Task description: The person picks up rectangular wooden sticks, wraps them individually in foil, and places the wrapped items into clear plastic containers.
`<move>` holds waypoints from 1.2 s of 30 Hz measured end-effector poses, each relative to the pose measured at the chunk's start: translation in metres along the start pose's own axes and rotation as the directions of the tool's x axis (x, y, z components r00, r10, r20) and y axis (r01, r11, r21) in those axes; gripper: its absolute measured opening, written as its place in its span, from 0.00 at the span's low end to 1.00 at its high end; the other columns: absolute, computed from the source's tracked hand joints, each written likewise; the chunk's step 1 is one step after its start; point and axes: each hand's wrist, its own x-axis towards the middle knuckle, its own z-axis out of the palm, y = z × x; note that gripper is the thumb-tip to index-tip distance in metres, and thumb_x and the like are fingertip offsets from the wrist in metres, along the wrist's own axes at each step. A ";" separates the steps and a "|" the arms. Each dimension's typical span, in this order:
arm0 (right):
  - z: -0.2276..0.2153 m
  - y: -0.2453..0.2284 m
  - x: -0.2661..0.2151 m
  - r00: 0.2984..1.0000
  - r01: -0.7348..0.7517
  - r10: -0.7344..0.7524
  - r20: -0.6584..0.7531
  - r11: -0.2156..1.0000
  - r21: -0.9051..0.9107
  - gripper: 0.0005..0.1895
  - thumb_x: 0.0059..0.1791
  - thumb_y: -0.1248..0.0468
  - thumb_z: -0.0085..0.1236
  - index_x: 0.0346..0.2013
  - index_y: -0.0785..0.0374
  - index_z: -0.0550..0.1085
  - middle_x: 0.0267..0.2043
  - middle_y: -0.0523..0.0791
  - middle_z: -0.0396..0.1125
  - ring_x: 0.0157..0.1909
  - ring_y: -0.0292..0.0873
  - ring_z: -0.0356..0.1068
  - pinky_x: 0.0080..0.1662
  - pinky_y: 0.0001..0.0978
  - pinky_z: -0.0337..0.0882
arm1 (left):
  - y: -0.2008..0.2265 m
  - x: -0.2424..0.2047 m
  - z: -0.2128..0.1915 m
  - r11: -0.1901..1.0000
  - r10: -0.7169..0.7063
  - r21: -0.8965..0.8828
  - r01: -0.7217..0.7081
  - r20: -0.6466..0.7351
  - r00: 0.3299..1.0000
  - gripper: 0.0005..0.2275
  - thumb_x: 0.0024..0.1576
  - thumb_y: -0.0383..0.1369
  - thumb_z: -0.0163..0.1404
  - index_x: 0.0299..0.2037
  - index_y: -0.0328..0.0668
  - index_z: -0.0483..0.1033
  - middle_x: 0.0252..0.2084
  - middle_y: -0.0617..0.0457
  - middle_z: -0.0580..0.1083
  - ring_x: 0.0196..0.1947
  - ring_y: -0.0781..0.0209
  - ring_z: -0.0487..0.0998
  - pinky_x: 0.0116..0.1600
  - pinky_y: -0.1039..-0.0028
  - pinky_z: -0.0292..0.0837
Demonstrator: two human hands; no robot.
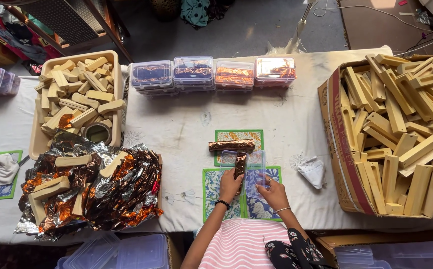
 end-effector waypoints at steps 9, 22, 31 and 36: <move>-0.001 -0.004 0.000 1.000 -0.027 0.027 0.005 0.997 -0.071 0.28 0.46 0.62 0.64 0.62 0.58 0.72 0.40 0.49 0.79 0.32 0.38 0.80 0.35 0.30 0.78 | 0.023 0.012 -0.029 0.993 0.009 0.115 -0.024 0.127 0.992 0.18 0.56 0.40 0.61 0.51 0.37 0.76 0.46 0.41 0.74 0.48 0.40 0.77 0.51 0.57 0.73; -0.007 0.000 0.004 0.997 -0.076 0.076 -0.006 0.997 -0.029 0.28 0.46 0.61 0.63 0.62 0.52 0.73 0.42 0.52 0.78 0.31 0.37 0.79 0.32 0.30 0.75 | 0.045 0.150 -0.079 0.761 0.345 0.441 -0.476 0.345 0.873 0.18 0.50 0.43 0.63 0.44 0.42 0.76 0.41 0.45 0.76 0.48 0.45 0.77 0.50 0.54 0.70; -0.013 0.002 -0.011 0.996 -0.092 0.092 -0.001 0.995 -0.021 0.27 0.46 0.63 0.60 0.61 0.55 0.72 0.38 0.45 0.80 0.28 0.36 0.78 0.32 0.29 0.76 | 0.009 0.189 -0.043 0.723 0.474 0.344 -0.599 0.384 0.793 0.26 0.47 0.42 0.65 0.57 0.46 0.74 0.44 0.45 0.77 0.48 0.44 0.78 0.49 0.56 0.74; -0.018 0.033 -0.015 0.984 -0.174 0.176 -0.038 0.984 0.034 0.27 0.47 0.65 0.60 0.61 0.60 0.72 0.39 0.47 0.80 0.34 0.37 0.82 0.36 0.28 0.79 | 0.021 0.168 -0.048 0.623 0.516 0.460 -0.633 0.366 0.774 0.22 0.39 0.28 0.65 0.45 0.41 0.73 0.44 0.44 0.74 0.47 0.44 0.77 0.46 0.56 0.76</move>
